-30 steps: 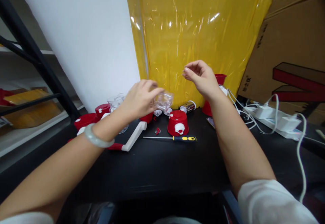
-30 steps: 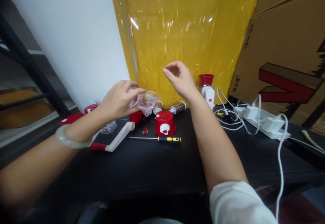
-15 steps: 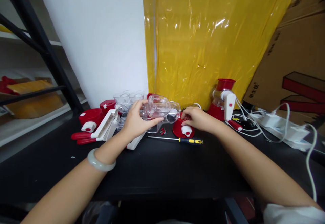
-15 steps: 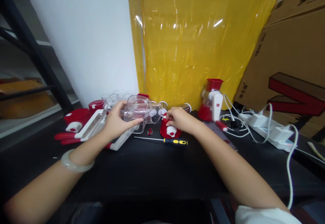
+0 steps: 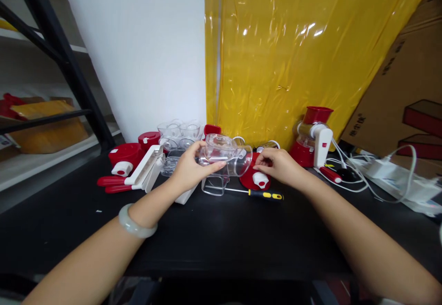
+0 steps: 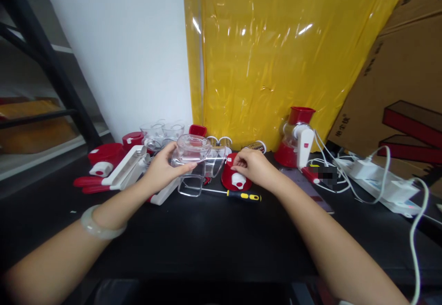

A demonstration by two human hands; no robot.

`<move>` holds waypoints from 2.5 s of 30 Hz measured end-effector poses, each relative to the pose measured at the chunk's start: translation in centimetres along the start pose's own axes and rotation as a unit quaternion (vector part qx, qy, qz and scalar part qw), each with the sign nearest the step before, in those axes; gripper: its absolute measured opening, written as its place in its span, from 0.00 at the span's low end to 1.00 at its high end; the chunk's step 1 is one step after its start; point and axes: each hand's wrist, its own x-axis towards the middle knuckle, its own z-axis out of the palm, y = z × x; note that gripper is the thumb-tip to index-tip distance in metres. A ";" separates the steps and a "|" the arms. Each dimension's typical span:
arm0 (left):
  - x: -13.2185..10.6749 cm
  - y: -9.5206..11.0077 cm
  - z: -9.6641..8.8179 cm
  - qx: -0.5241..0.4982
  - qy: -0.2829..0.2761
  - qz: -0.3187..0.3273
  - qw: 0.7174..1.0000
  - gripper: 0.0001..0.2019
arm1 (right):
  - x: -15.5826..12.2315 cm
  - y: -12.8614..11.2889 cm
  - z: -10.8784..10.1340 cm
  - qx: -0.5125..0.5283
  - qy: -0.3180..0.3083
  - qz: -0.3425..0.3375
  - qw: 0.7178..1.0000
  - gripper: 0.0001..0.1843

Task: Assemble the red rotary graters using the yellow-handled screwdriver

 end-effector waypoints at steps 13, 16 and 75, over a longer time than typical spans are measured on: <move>-0.8 -0.2 0.4 0.130 0.031 0.178 0.975 0.31 | -0.6 -0.3 0.5 0.168 0.168 0.028 0.971 0.10; -1.0 -0.1 0.4 0.151 0.046 0.221 0.962 0.32 | -0.7 -0.8 0.4 0.197 0.201 0.036 0.959 0.11; -2.6 0.6 1.9 0.126 0.054 0.351 0.926 0.34 | -1.9 -5.7 2.4 0.119 0.390 -0.127 0.904 0.04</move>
